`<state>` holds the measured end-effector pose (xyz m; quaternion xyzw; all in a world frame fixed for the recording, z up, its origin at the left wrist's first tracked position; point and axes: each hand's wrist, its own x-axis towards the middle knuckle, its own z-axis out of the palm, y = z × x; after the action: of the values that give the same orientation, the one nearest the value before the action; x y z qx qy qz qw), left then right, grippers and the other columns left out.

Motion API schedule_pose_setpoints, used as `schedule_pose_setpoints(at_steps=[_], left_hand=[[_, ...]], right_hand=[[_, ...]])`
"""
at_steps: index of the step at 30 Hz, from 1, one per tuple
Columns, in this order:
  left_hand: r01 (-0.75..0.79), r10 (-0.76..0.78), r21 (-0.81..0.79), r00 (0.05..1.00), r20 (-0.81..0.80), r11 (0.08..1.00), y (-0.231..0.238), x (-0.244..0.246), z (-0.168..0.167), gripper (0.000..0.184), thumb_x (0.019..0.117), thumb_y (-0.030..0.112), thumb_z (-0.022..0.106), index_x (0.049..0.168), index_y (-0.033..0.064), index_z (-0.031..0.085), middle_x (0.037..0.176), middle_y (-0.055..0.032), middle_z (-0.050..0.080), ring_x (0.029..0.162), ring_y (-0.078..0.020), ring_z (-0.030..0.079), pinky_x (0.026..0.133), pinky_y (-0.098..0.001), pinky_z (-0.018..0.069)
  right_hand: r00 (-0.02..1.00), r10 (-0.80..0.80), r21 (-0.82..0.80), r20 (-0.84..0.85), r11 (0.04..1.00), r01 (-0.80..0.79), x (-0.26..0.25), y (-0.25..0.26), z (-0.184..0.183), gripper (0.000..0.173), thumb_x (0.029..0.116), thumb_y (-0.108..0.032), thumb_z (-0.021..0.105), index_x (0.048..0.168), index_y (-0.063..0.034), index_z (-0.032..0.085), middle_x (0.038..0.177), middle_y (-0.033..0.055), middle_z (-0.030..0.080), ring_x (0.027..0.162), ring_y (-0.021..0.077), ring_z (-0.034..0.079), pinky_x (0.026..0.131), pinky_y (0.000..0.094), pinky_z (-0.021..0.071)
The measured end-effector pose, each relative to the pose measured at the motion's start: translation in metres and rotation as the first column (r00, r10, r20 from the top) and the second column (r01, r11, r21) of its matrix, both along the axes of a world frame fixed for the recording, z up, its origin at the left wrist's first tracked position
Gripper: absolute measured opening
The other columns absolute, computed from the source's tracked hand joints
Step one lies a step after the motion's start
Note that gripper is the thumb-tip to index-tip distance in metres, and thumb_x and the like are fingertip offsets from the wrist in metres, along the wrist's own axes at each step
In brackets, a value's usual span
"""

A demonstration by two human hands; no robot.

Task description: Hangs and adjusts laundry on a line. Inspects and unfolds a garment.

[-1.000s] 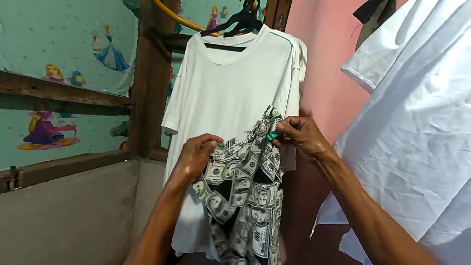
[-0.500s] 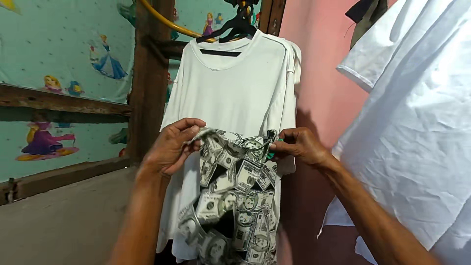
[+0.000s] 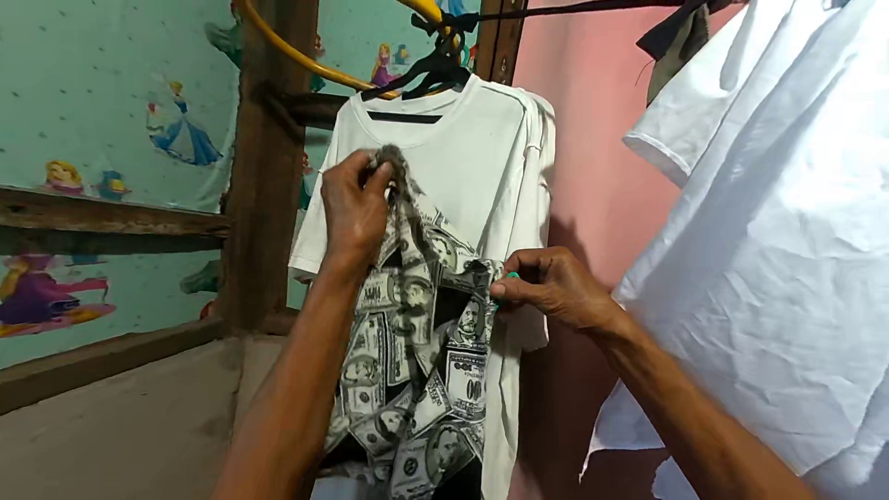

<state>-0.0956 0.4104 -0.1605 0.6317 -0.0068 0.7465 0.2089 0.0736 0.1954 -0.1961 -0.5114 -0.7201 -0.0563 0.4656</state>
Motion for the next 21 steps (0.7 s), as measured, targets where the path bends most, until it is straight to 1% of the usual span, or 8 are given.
schedule_pose_setpoints(at_steps=[3,5,6,10,14,16,19,21], left_hand=[[-0.242,0.249,0.078,0.964,-0.092,0.967,0.003,0.013,0.055,0.028,0.1036,0.009,0.049,0.115,-0.0063,0.069,0.114,-0.0236,0.068,0.11,-0.0317,0.064,0.101,-0.0504,0.0451],[-0.337,0.344,0.072,0.928,-0.142,0.939,0.012,0.025,0.09,0.031,0.1028,0.006,0.045,0.12,-0.0065,0.068,0.123,-0.0277,0.065,0.121,-0.0401,0.059,0.107,-0.0563,0.0399],[-0.366,0.37,0.059,0.913,-0.171,0.929,0.02,0.032,0.105,0.032,0.1033,0.006,0.044,0.122,-0.0059,0.066,0.125,-0.0286,0.064,0.124,-0.0428,0.059,0.108,-0.0594,0.0396],[-0.432,0.455,0.149,0.807,-0.376,0.89,0.052,0.041,0.13,0.031,0.1056,0.009,0.043,0.129,-0.0051,0.058,0.121,-0.0362,0.062,0.118,-0.0565,0.058,0.094,-0.074,0.0428],[-0.446,0.57,0.357,0.688,-0.449,0.82,0.055,0.029,0.123,0.029,0.1055,0.006,0.045,0.13,-0.0064,0.056,0.112,-0.0386,0.064,0.111,-0.0602,0.06,0.092,-0.0741,0.0444],[-0.436,0.603,0.425,0.661,-0.447,0.793,0.056,0.023,0.126,0.028,0.1064,0.008,0.046,0.126,-0.0064,0.058,0.11,-0.0374,0.065,0.109,-0.06,0.061,0.09,-0.0743,0.0447],[-0.421,0.628,0.476,0.619,-0.472,0.772,0.051,0.012,0.135,0.028,0.1066,0.014,0.05,0.116,-0.0054,0.067,0.114,-0.0338,0.066,0.112,-0.056,0.061,0.09,-0.0741,0.044],[-0.413,0.616,0.461,0.6,-0.511,0.785,0.042,0.005,0.142,0.027,0.1048,0.017,0.057,0.115,-0.0049,0.069,0.117,-0.0324,0.065,0.115,-0.0536,0.06,0.091,-0.0741,0.0434]], right_hand=[[0.959,-0.206,0.197,0.196,0.966,0.168,-0.011,0.017,0.018,0.02,0.0901,-0.024,0.079,0.088,-0.0063,0.07,0.069,-0.0003,0.068,0.059,0.005,0.064,0.056,0.0233,0.0558],[0.917,-0.319,0.307,0.238,0.921,0.241,-0.017,0.032,0.036,0.025,0.0927,-0.029,0.077,0.088,-0.006,0.069,0.066,0.002,0.065,0.054,0.0082,0.06,0.05,0.0263,0.0511],[0.903,-0.36,0.342,0.233,0.9,0.271,-0.019,0.04,0.046,0.027,0.093,-0.03,0.076,0.087,-0.0052,0.068,0.066,0.0034,0.063,0.054,0.0103,0.058,0.051,0.0291,0.049],[0.848,-0.472,0.301,0.243,0.867,0.397,-0.008,0.055,0.074,0.033,0.095,-0.035,0.074,0.093,-0.003,0.069,0.078,0.0085,0.068,0.065,0.0179,0.066,0.066,0.0386,0.0572],[0.884,-0.395,0.174,0.251,0.916,0.36,0.004,0.035,0.059,0.026,0.0954,-0.03,0.074,0.097,-0.0049,0.068,0.073,0.0092,0.066,0.055,0.0176,0.06,0.051,0.0337,0.0517],[0.902,-0.362,0.138,0.237,0.931,0.338,-0.001,0.029,0.063,0.019,0.096,-0.024,0.074,0.098,-0.0059,0.069,0.076,0.0073,0.068,0.056,0.0135,0.062,0.052,0.0284,0.0528],[0.927,-0.329,0.202,0.18,0.935,0.292,-0.017,0.019,0.064,0.014,0.0975,-0.019,0.07,0.097,-0.0055,0.071,0.074,0.0062,0.067,0.054,0.0103,0.058,0.049,0.0242,0.0473],[0.944,-0.282,0.247,0.173,0.94,0.235,-0.028,0.018,0.07,0.013,0.0979,-0.018,0.07,0.102,-0.0056,0.073,0.079,0.006,0.07,0.061,0.0103,0.064,0.057,0.0253,0.0552]])
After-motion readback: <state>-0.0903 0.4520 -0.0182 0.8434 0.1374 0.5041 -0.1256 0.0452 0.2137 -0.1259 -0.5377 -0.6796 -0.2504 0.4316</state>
